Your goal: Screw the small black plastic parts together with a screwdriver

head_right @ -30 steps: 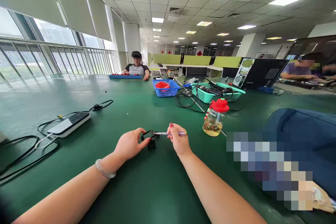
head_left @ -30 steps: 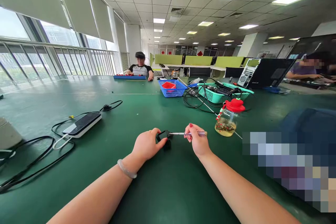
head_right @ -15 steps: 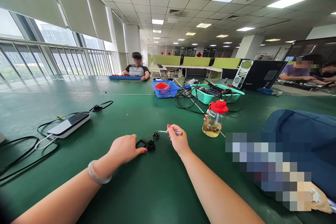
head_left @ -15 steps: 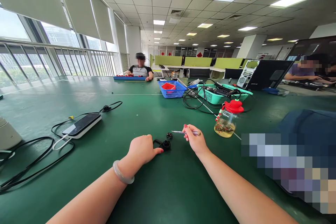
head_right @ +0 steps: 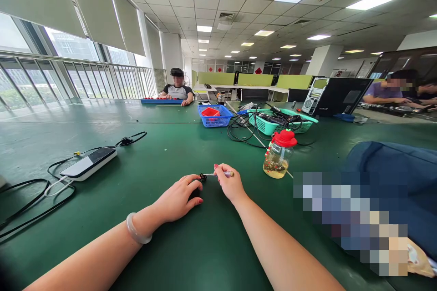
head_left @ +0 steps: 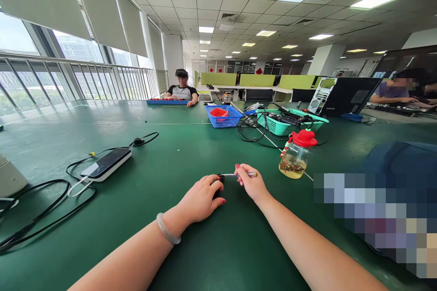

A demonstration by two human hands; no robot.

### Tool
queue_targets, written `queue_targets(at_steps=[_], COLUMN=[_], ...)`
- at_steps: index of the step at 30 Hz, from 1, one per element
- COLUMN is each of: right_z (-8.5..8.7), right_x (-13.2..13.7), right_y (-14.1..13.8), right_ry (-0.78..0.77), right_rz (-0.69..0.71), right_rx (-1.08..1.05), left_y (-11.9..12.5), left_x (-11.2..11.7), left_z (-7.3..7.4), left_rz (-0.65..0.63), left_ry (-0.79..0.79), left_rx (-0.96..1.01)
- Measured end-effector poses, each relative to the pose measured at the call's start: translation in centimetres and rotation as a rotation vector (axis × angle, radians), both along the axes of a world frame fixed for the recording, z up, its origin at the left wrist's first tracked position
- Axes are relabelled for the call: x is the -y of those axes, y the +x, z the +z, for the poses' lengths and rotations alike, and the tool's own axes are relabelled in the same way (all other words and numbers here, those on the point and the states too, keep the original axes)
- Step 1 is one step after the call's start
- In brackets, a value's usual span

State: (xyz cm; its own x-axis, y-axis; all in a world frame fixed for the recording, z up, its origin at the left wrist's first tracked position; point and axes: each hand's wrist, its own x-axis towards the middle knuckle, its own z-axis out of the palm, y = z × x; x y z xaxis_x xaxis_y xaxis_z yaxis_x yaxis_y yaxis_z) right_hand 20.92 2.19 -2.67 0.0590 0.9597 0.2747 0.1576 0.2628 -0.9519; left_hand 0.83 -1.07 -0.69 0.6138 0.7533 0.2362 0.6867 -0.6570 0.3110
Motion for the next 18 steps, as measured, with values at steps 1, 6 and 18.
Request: queue_targets(at_steps=[1, 6, 18], right_z=[0.0, 0.4, -0.2], right_x=[0.0, 0.4, -1.1], right_y=[0.0, -0.1, 1.1], right_ry=[-0.006, -0.023, -0.034], right_rz=[0.006, 0.049, -0.003], right_rx=[-0.003, -0.022, -0.505], left_y=[0.0, -0.3, -0.7], left_x=[-0.1, -0.6, -0.8], left_z=[-0.1, -0.2, -0.4], left_rz=[0.021, 0.162, 0.039], left_ry=[0.007, 0.021, -0.089], left_rx=[0.003, 0.013, 0.006])
